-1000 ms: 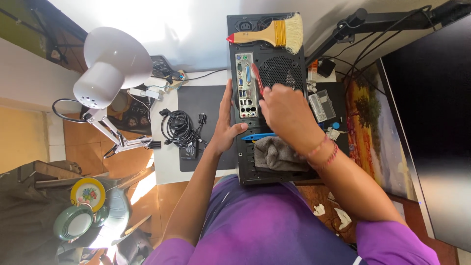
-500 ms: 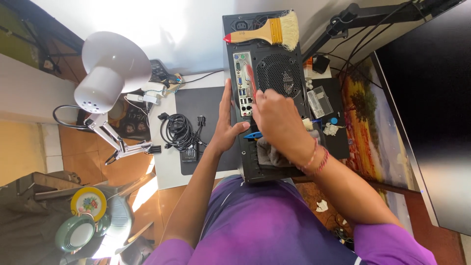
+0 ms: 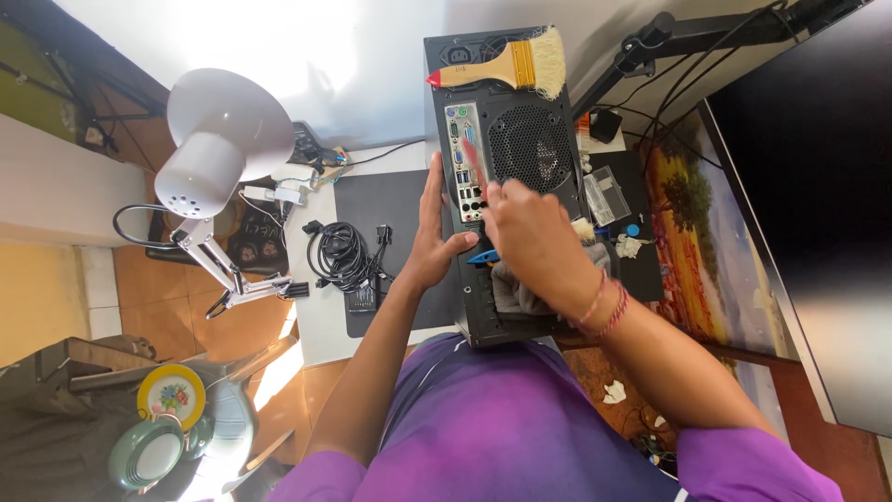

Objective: Cleaning the exterior and ports of a computer tower case using brushes and a cloth, then tightening case screws with a screwdriver.

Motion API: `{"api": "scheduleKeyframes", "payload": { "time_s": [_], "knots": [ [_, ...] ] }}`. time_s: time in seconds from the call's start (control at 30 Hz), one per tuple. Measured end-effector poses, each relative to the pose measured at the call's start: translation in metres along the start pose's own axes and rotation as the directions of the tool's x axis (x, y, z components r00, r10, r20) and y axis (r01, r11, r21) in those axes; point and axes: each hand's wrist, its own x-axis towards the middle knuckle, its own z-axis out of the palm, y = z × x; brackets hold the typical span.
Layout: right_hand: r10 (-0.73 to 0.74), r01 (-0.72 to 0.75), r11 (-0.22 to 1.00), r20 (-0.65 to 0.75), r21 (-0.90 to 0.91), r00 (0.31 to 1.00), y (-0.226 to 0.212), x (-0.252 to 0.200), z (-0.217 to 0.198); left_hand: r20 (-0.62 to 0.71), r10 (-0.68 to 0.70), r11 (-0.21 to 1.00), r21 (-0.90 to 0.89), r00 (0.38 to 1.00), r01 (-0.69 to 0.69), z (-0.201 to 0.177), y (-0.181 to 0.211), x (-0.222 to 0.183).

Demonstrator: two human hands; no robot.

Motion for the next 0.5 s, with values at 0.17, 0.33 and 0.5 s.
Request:
{"api": "scheduleKeyframes", "payload": {
  "time_s": [0.17, 0.33, 0.5],
  "knots": [
    [-0.070, 0.070, 0.998, -0.025, -0.002, 0.997, 0.010, 0.001, -0.004, 0.003, -0.020, 1.000, 0.004, 1.000, 0.020, -0.002, 0.006, 0.002],
    [-0.035, 0.038, 0.999, 0.086, -0.027, 0.996, 0.017, -0.013, -0.014, -0.002, -0.005, 1.000, -0.001, 1.000, 0.005, -0.004, 0.003, 0.000],
    [-0.097, 0.096, 0.995, 0.013, 0.038, 0.995, 0.038, -0.026, -0.022, -0.003, 0.043, 0.998, 0.040, 0.999, -0.043, -0.002, -0.005, 0.001]
  ]
}}
